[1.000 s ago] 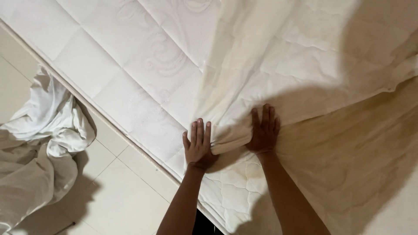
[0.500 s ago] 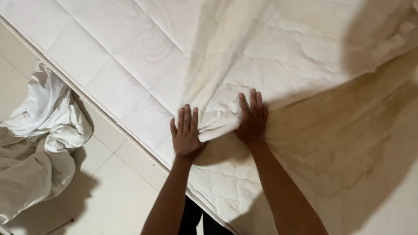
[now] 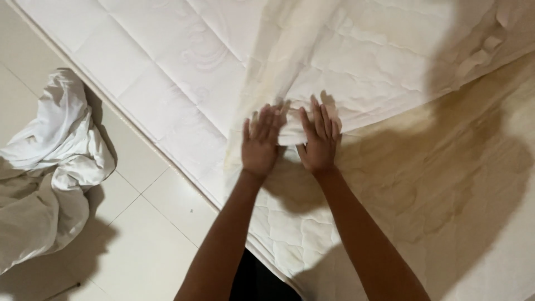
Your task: The person spreads a white fitted sheet over a mattress, smoothing the surface and tucking the elasticated edges under the corners. They then spread a white flat sheet over the fitted sheet, smoothing it out and tucking the edges under the mattress.
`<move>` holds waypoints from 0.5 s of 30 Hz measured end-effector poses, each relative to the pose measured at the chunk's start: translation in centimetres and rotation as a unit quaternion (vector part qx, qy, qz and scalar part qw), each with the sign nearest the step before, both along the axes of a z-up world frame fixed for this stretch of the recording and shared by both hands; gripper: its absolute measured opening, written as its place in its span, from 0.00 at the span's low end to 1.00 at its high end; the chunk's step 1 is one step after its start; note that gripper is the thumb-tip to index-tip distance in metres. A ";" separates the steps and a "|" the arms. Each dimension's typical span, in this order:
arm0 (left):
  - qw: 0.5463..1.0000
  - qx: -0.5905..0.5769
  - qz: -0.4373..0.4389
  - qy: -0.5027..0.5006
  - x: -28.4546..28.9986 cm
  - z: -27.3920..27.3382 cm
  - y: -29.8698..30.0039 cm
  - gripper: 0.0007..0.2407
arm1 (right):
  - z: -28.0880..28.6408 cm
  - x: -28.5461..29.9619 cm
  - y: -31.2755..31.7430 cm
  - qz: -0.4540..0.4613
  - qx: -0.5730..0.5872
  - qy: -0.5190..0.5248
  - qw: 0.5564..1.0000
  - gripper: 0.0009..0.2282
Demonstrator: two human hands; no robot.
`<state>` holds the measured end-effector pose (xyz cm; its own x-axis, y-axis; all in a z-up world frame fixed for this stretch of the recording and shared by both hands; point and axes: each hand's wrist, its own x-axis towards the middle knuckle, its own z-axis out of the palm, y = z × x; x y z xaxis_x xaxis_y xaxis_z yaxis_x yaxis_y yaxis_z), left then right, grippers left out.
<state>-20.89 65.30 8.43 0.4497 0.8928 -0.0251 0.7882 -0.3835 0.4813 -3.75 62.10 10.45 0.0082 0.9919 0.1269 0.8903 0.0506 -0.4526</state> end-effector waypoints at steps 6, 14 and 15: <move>0.958 0.183 0.160 0.150 -16.7 -2.1 4.0 0.28 | -1.0 -6.8 3.8 0.064 0.002 -0.015 0.998 0.32; 0.919 -0.062 0.239 0.308 -27.5 -6.3 0.7 0.31 | -2.2 -14.9 6.1 0.138 -0.026 -0.032 0.990 0.33; 0.915 0.038 0.236 0.324 -27.5 -7.9 0.4 0.32 | -2.8 -15.1 6.4 0.142 -0.040 -0.043 0.988 0.34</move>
